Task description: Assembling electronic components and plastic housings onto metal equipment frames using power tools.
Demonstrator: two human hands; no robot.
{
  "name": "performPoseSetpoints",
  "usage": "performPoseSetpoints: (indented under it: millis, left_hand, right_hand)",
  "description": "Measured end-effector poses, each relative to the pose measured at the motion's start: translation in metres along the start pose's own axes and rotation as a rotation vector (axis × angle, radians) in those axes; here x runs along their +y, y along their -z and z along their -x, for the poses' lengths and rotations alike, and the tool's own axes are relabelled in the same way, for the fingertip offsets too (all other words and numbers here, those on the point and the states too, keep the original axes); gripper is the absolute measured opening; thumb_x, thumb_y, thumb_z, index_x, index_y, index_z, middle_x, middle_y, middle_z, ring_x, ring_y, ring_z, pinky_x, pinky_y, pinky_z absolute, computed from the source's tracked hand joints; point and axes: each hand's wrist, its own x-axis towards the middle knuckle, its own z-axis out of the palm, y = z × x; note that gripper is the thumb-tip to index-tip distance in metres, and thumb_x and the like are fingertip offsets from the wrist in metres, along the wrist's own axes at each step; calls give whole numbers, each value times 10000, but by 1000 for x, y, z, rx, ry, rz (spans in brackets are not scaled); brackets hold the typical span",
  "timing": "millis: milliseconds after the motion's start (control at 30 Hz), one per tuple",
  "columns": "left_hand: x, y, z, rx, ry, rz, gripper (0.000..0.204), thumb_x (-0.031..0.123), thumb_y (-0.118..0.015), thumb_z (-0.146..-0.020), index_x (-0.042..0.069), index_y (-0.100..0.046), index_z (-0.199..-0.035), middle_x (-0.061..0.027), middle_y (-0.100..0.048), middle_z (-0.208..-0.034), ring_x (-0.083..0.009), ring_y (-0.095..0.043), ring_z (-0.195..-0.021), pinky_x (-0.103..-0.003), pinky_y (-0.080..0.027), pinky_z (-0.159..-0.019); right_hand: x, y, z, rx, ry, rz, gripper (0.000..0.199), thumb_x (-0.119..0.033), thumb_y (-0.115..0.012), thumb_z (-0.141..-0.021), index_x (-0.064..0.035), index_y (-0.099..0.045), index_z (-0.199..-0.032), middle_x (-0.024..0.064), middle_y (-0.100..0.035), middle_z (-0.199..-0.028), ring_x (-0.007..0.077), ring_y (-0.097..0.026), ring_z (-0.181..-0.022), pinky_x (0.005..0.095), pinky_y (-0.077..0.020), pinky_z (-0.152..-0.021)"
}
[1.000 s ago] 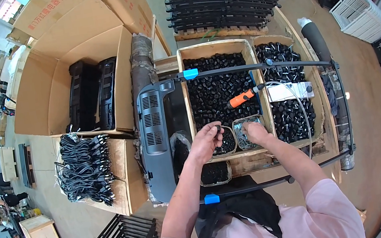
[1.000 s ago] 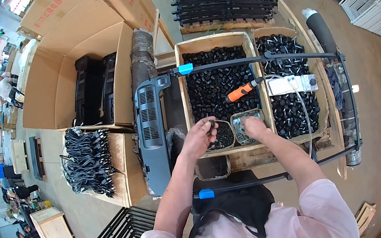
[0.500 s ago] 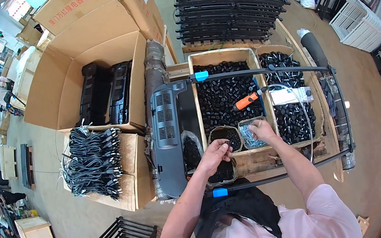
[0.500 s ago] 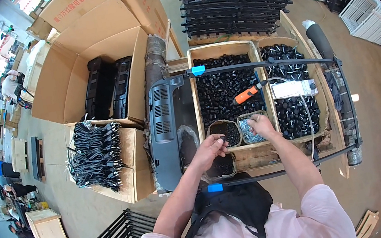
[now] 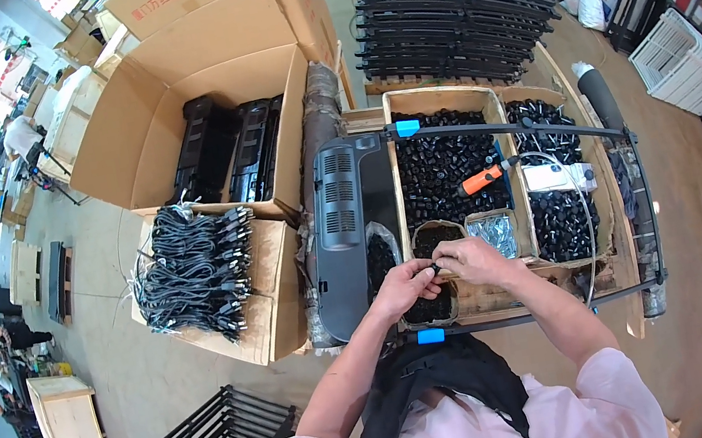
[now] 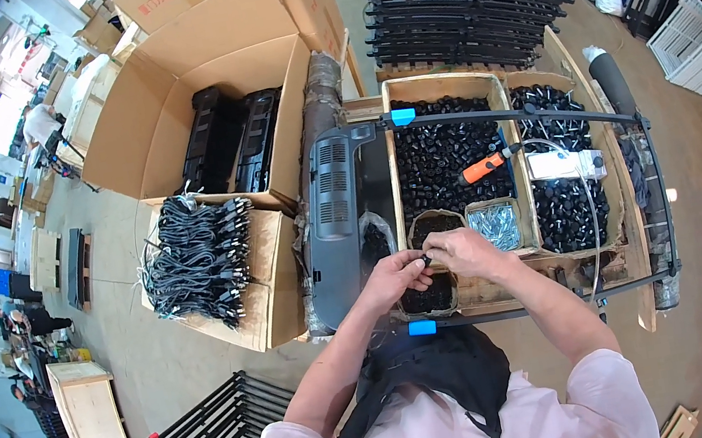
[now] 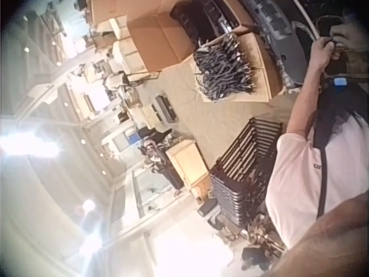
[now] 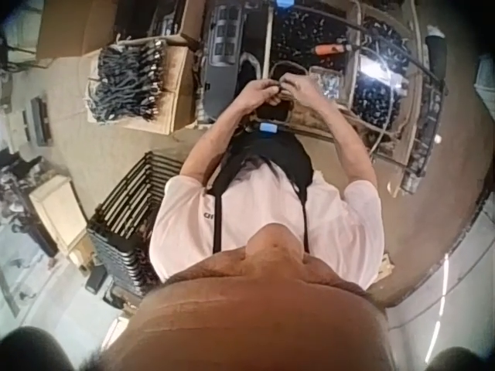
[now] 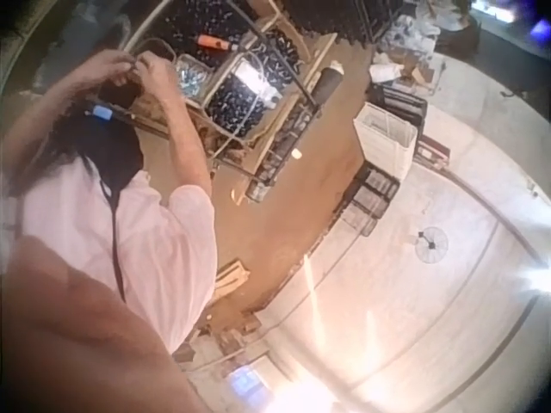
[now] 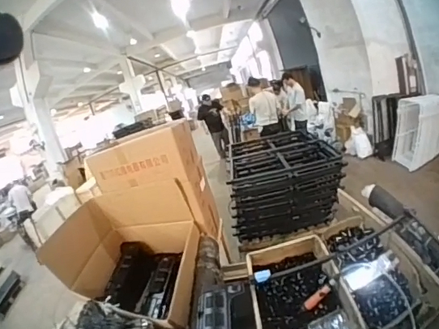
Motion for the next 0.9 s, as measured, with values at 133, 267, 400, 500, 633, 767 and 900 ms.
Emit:
performPoseSetpoints:
  millis: [133,267,400,500,633,767,900]
  left_hand:
    - [-7,12,13,61,26,210,282,163,-555,-1081,-30,-611,-1278,-113,-717,-1057,-180,-722,-886,-293,-612,-791]
    - [-9,22,29,127,41,328,253,179,-549,-1086,-15,-640,-1220,-108,-730,-1051,-186,-730,-891,-293,-616,-788]
    - [-11,28,51,216,0,379,244,190,-544,-1090,-8,-650,-1185,-98,-734,-1050,-177,-729,-898,-283,-611,-794]
    - [-10,34,73,265,-63,434,273,233,-530,-1099,6,-646,-1194,-96,-731,-1050,-168,-724,-881,-273,-604,-784]
    - [-12,52,114,385,-82,328,324,339,-490,-1110,46,-623,-1150,-31,-669,-917,-128,-673,-778,-267,-560,-661]
    - [-15,59,156,449,-56,272,310,321,-462,-1120,50,-604,-1166,4,-595,-876,-96,-563,-704,-235,-472,-597]
    - [-29,67,178,404,-168,533,299,307,-447,-1126,66,-607,-1205,18,-556,-869,-71,-534,-722,-221,-445,-605]
  right_hand:
    - [-33,-8,-2,76,119,157,226,-197,-610,-979,-58,-682,-1142,176,-733,-985,376,-710,-925,476,-569,-786]
    - [-56,-19,-11,-8,127,298,270,-231,-621,-969,-50,-678,-1161,188,-739,-978,374,-717,-929,481,-578,-791]
    - [-69,-36,-29,-46,194,303,290,-231,-625,-962,-37,-676,-1170,198,-743,-983,370,-722,-928,475,-582,-792]
    - [-92,-50,-42,-85,187,280,293,-219,-624,-959,-21,-681,-1169,200,-747,-1001,366,-726,-937,464,-585,-801]
    - [-109,-76,-71,-11,241,234,312,-235,-650,-959,-18,-695,-1178,191,-749,-1061,355,-730,-963,444,-590,-825]
    - [-110,-119,-105,99,351,207,324,-246,-685,-948,-30,-703,-1188,179,-749,-1101,340,-732,-983,426,-588,-847]
    - [-118,-147,-128,56,320,200,320,-244,-701,-936,-34,-712,-1177,173,-750,-1105,348,-727,-996,426,-584,-865]
